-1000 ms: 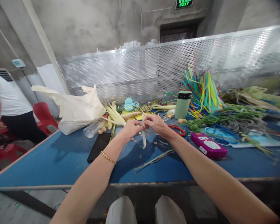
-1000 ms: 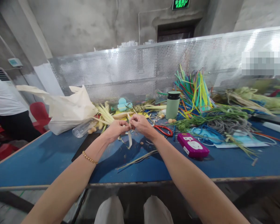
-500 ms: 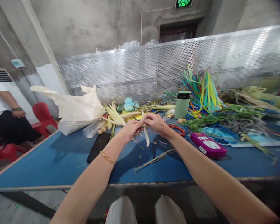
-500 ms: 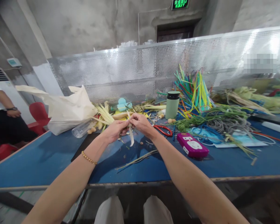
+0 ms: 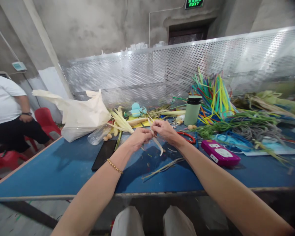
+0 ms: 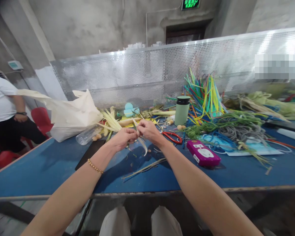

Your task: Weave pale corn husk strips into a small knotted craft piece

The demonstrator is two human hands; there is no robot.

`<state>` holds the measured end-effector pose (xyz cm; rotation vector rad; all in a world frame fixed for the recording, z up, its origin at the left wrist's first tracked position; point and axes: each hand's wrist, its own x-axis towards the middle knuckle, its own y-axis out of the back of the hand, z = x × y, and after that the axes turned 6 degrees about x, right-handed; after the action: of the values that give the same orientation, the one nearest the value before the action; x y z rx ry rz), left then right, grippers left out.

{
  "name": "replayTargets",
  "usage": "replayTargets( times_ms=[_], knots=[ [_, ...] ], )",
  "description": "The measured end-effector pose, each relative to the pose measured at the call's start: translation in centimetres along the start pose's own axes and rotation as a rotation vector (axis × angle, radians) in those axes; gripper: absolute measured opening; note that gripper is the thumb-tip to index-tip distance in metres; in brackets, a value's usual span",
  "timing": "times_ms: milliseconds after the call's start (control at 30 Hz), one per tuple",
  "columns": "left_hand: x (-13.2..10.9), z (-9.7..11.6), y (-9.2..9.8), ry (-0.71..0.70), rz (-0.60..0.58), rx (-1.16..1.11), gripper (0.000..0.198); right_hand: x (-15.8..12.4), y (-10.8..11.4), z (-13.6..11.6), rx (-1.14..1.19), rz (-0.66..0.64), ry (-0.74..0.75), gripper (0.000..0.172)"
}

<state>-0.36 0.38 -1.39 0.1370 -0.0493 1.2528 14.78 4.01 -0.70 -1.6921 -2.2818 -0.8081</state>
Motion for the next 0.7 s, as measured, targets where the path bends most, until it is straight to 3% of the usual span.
replayTargets(
  times_ms=[167,233,300,333,400,533,700],
  knots=[
    [0.0,-0.1,0.1,0.029,0.003,-0.031,0.018,0.3,0.2,0.3,-0.113,-0.039,0.013,0.017],
    [0.2,-0.1,0.2,0.050,0.049,-0.084,0.018,0.3,0.5,0.1,-0.260,0.073,0.093,0.021],
    [0.5,-0.1,0.5,0.051,0.134,-0.157,0.017,0.2,0.9,-0.4,-0.454,0.310,0.219,0.023],
    [0.6,-0.1,0.6,0.048,0.182,-0.194,0.016,0.0,0.9,-0.6,-0.539,0.366,0.271,0.025],
    [1.0,-0.2,0.8,0.051,0.269,-0.255,0.017,-0.3,0.8,-1.1,-0.647,0.340,0.305,0.025],
    [1.3,-0.5,0.9,0.055,0.390,-0.279,0.019,-0.7,-0.6,-1.7,-0.614,0.171,0.205,0.020],
    [1.1,-0.6,0.5,0.000,0.389,-0.231,0.022,-0.6,-1.6,-1.4,-0.194,0.123,-0.092,0.021]
  ],
)
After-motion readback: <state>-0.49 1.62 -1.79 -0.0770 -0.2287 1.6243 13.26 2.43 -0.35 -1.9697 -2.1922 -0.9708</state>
